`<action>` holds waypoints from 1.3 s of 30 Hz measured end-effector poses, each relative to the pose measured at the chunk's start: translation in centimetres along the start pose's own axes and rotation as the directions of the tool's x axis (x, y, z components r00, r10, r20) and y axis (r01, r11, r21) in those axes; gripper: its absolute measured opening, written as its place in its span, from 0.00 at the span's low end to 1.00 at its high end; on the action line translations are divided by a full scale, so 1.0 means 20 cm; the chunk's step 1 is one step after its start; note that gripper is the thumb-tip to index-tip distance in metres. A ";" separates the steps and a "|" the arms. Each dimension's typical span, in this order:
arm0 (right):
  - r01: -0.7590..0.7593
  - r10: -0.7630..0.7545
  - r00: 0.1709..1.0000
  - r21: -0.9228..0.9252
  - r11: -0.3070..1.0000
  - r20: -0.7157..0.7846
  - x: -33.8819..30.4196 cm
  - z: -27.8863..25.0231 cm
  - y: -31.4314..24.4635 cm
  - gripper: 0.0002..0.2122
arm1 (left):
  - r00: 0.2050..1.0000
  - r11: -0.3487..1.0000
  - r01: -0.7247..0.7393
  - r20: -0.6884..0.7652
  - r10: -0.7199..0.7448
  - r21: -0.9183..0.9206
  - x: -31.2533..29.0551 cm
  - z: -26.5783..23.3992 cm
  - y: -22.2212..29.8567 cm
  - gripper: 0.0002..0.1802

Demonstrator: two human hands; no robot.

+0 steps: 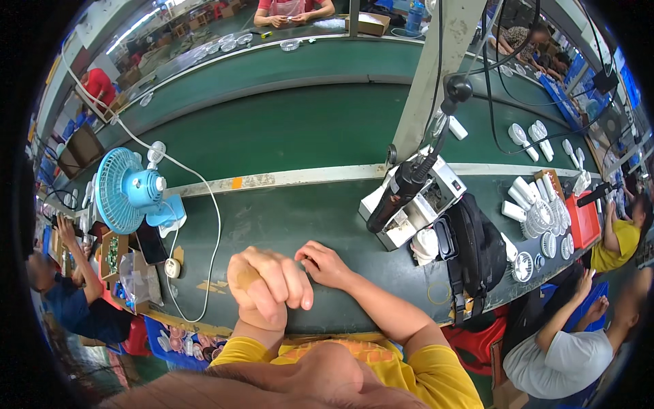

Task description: The person takes mini fans from a conveyor belt, fastens screws into each fan using an electric screwdriver, and places the assembled fans back onto the conveyor belt.

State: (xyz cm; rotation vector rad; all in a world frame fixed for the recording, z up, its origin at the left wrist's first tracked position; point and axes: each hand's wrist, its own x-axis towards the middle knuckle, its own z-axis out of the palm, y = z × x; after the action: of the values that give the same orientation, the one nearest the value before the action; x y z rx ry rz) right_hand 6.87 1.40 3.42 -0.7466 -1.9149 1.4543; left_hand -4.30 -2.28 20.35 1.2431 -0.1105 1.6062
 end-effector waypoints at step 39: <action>0.215 -0.219 0.976 -0.171 0.962 -0.003 0.01 0.01 0.09 0.06 | 0.998 0.997 0.032 -0.061 -0.027 0.074 0.01 0.02 -0.01 0.10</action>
State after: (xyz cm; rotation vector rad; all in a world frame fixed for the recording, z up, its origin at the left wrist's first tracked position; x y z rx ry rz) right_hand 6.73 1.81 1.73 -0.6024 -2.0515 1.1569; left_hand -3.91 -2.39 20.60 1.2464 0.0058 1.6331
